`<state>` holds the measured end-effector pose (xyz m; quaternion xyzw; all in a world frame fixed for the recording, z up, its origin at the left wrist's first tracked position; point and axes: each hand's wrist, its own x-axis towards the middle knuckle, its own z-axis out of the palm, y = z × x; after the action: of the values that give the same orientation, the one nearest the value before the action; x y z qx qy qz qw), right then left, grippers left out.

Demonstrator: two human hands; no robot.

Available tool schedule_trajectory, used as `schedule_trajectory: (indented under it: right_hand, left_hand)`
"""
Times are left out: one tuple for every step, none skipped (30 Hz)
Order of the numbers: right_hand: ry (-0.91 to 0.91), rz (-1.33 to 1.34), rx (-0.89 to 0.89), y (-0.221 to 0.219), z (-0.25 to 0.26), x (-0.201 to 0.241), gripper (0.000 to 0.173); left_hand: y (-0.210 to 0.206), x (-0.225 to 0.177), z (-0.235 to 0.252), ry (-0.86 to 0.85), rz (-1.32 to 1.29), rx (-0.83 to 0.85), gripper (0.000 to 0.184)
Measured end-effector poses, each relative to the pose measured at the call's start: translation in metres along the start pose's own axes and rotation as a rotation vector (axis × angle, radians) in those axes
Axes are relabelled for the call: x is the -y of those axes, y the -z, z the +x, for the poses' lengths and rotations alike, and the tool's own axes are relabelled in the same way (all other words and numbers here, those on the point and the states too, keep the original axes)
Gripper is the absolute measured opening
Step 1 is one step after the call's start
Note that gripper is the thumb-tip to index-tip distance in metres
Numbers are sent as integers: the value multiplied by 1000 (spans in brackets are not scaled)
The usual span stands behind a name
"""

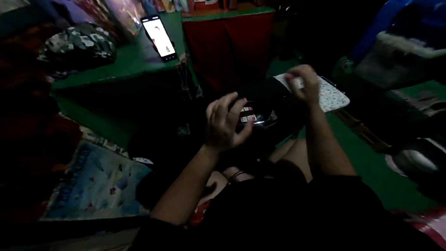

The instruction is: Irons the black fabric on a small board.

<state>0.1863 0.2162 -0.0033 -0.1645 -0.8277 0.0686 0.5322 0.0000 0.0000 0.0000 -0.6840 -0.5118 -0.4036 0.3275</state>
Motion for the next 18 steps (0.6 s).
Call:
schedule_trajectory:
  right_hand:
    - [-134, 8, -178, 12, -20, -14, 34]
    - [-344, 20, -330, 19, -42, -26, 35]
    - [-599, 11, -409, 23, -63, -34, 38]
    - [-852, 21, -394, 26, -84, -38, 44]
    - [-1050, 73, -327, 24, -106, -44, 50]
    - [-1190, 155, -233, 19, -125, -50, 55]
    - [-1298, 250, -146, 12, -140, -55, 58]
    - [-1379, 343, -82, 3, -150, -61, 57]
    - [-1425, 432, -38, -6, -155, -67, 54]
    - [-1434, 495, -4, -11, -157, -72, 49]
    - [-1421, 516, 28, -12, -154, -72, 44]
    - [-1395, 500, 62, -8, -147, -68, 43]
    - [-1365, 464, 99, 0, -143, -66, 43]
    - [-1330, 409, 124, 7, -143, -68, 42]
    - [-1288, 350, 128, 13, -147, -74, 41]
    - [-1251, 295, 113, 20, -152, -82, 40]
    - [-1219, 251, 77, 24, -156, -90, 39]
    - [-1204, 234, 7, 26, -156, -90, 38]
  left_hand:
    - [-14, 7, 7, 44, 15, 93, 52]
    - [-28, 13, 13, 90, 25, 203, 61]
    - [-40, 19, 20, 142, 21, 332, 70]
    - [-52, 24, 26, 197, 10, 470, 79]
    - [-63, 27, 33, 254, 2, 608, 84]
    - [-73, 30, 38, 297, 5, 729, 86]
    - [-82, 31, 43, 330, 29, 823, 80]
    - [-91, 31, 45, 343, 76, 881, 70]
    - [-97, 28, 49, 373, 119, 929, 63]
    - [-100, 25, 55, 412, 162, 987, 61]
    - [-101, 21, 63, 453, 192, 1055, 60]
    - [-101, 17, 70, 476, 204, 1109, 58]
    - [-102, 15, 75, 481, 202, 1136, 58]
    - [-104, 13, 78, 478, 198, 1147, 57]
    - [-108, 12, 79, 467, 193, 1146, 58]
    - [-113, 9, 81, 459, 188, 1136, 58]
    - [-119, 6, 82, 449, 179, 1123, 57]
    - [-124, 1, 84, 442, 164, 1114, 57]
